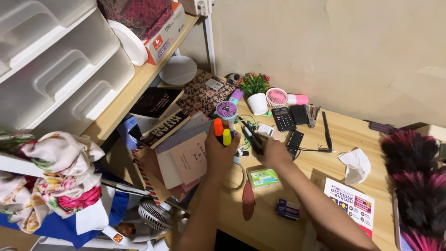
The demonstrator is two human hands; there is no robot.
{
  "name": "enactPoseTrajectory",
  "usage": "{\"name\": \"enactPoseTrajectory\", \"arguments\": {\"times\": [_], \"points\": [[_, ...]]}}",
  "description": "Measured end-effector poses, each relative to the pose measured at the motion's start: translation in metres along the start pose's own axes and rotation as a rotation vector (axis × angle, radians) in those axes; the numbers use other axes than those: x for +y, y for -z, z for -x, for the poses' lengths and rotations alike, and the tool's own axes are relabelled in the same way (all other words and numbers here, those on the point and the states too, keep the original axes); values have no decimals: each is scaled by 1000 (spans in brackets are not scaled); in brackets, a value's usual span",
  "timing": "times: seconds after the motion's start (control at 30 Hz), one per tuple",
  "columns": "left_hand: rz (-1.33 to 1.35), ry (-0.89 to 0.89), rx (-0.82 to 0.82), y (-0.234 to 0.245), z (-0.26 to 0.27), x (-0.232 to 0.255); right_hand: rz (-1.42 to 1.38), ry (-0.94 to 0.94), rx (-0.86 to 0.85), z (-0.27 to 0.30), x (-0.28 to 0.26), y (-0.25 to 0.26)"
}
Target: Organizing various desk and office supplies into a multi-tiered plastic storage unit.
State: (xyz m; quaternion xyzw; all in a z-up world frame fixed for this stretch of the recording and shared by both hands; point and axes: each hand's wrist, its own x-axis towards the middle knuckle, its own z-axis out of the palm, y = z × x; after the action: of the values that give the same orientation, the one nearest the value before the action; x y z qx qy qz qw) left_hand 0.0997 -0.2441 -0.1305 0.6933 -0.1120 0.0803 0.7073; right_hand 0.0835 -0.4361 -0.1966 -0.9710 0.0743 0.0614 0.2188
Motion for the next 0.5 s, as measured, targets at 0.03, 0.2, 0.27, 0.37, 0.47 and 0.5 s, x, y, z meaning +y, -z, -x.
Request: {"name": "enactPoseTrajectory", "arguments": {"times": [0.03, 0.2, 0.27, 0.37, 0.47, 0.5], "points": [[3, 0, -2, 1, -1, -1, 2, -2, 2, -1, 7, 3], [17, -10, 64, 6, -8, -4, 115, -222, -101, 20, -8, 50], [37, 12, 65, 9, -11, -1, 138, -124, -61, 18, -17, 47], [84, 33, 59, 11, -12, -4, 121, 215, -22, 10, -33, 30], [107, -4, 52, 12, -11, -6, 36, 385, -98, 12, -81, 36], [104, -36, 52, 12, -9, -6, -5, 313, -176, 15, -102, 43]]}}
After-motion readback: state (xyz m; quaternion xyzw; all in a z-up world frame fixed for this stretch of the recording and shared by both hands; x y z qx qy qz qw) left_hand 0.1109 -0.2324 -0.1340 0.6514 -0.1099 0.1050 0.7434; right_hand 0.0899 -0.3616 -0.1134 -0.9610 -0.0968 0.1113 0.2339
